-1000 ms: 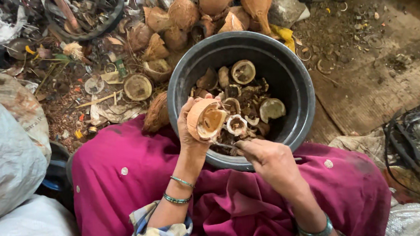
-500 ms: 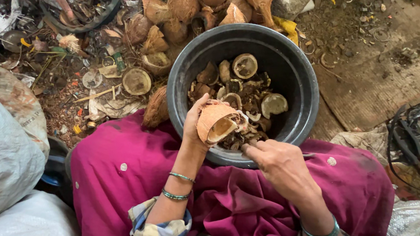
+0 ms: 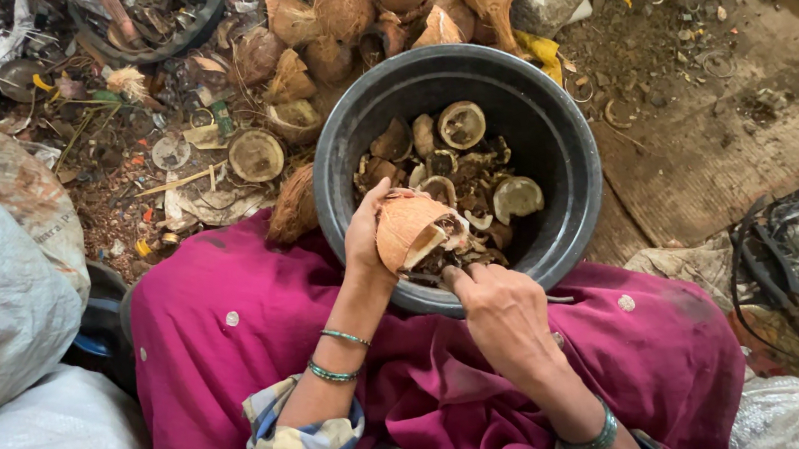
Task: The person sits on the ground with a large basin of coconut shell pieces on their lap and uses a small knife to scoop the dried kernel out of each shell half, dropping the extracted kernel and discarded shells back into the basin. They work through the shells one at a time, occasionally reaching into the basin for the next piece.
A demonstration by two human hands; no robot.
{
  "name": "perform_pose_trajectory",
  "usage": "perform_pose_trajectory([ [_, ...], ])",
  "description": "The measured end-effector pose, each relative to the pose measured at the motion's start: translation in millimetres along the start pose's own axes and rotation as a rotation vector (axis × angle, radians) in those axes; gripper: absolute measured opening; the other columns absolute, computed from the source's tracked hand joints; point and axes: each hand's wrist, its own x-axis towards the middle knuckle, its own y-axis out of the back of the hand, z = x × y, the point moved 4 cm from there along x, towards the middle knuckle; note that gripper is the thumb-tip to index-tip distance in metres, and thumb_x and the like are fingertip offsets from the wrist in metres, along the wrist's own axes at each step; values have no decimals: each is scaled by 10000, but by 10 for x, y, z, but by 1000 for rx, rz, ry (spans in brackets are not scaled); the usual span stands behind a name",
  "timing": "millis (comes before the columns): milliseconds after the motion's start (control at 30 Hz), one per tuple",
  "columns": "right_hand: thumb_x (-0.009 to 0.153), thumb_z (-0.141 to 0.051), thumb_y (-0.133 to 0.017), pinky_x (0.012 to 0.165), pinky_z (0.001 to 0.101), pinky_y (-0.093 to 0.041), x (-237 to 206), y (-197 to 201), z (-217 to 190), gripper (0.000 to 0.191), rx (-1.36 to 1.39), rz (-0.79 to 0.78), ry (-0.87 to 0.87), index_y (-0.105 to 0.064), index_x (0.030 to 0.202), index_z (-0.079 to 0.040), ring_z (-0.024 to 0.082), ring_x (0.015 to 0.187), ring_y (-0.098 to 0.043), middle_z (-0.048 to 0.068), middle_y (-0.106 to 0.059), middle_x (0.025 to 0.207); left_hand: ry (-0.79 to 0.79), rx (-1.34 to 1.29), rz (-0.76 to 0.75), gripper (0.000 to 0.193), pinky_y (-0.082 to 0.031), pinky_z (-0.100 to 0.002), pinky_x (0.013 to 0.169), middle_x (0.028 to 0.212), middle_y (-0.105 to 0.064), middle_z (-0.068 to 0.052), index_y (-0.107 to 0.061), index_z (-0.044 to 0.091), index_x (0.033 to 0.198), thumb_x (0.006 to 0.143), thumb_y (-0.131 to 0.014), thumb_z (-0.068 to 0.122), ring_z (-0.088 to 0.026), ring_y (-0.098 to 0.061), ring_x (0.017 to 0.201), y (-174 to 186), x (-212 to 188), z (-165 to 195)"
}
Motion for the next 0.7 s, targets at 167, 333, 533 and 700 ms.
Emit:
perform_pose_trajectory([
  [167,852,-93,-617,659,421,-516,37,39,-38,222,1,133,3,-729,1044,-89,271,762,-665,90,-674,814,-75,40,4,386,-605,-420,832,928,-735,-198,-678,-44,941,1023,-533,304,-315,-728,848,-89,8,111],
  [333,842,-67,-620,644,415,-512,48,40,-25,234,-19,189,-38,-730,1048,-73,268,737,-658,96,-656,782,-110,0,45,341,-608,-411,844,937,-742,-191,-666,-22,930,1015,-538,282,-310,-731,859,-132,90,149],
  [533,864,-62,-618,620,418,-508,85,-80,64,146,-20,226,-79,-714,973,-69,270,709,-661,92,-640,735,-174,7,109,303,-598,-406,811,930,-742,-146,-668,24,947,1033,-565,295,-296,-724,855,95,310,108],
  [700,823,-25,-598,649,426,-530,130,-195,111,153,0,225,-108,-693,930,-80,282,747,-683,95,-659,768,-153,-8,194,301,-600,-411,790,912,-748,-132,-676,41,935,1000,-542,303,-293,-722,830,321,526,92],
])
